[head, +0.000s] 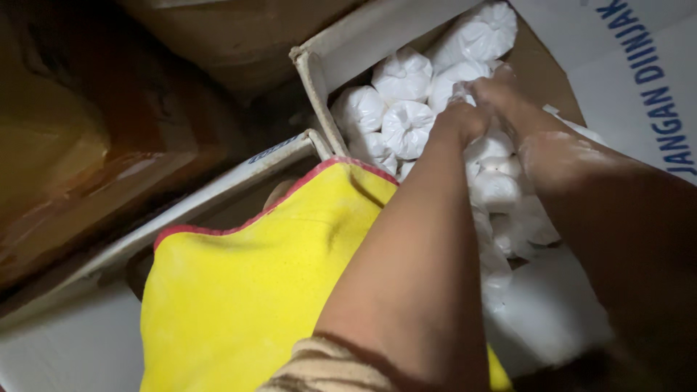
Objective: The person repeatedly picks up small white wrapped items from a cardboard box and places them into a larger open box. The hands move items one at a time, arranging them inside the receiving box. No tools are used, and no faces are visible.
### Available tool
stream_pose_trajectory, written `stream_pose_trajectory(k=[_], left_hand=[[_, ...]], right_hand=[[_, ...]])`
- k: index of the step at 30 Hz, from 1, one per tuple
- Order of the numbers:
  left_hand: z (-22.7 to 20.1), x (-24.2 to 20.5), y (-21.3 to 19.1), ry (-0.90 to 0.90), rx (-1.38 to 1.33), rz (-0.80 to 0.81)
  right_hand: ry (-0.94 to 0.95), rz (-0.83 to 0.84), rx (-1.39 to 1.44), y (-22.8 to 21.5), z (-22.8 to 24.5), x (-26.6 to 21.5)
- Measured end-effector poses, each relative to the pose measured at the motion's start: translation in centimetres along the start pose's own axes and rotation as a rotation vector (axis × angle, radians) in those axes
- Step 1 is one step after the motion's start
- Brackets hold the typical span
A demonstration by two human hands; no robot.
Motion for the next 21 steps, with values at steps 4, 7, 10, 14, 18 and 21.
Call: stream_pose_trajectory(k=[4,7,10,14,18,21], left_hand=[[-0.4,1.9,1.3,0.088,0.082,0.048],[0.5,1.9,0.8,0.007,-0.059,0.001],[1.5,1.4,0.6,-0.078,-0.155,-0.03],[1.9,1.7,0.8,-0.064,-0.17,-0.036],[2.5,3.2,1.7,-0.015,-0.079,-0.015],[1.3,3.9,1.8,0.115,0.088,-0.017]], right_hand=[[-0.012,-0.005,-0.089,1.7,-1.6,2.4],[-0.027,0.005,-0.057,2.0,-1.7,2.8],[-0.038,0.004,-0.046,2.1,-0.9,2.5],[-0.069,-0.016,0.066,2.6,0.6,2.0],[-0.057,0.021,0.148,3.6,-0.1,2.2],[-0.189,0.03,-0.014,3.6,0.5,3.3]])
Point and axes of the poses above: each hand's wrist, its own x-axis towards the middle knuckle, its own y-axis out of the palm, z = x × y, the point moved 9 cm from there along x, towards the middle knuckle, and after that the axes turned 6 degrees about -x, right-handed, at the moved point
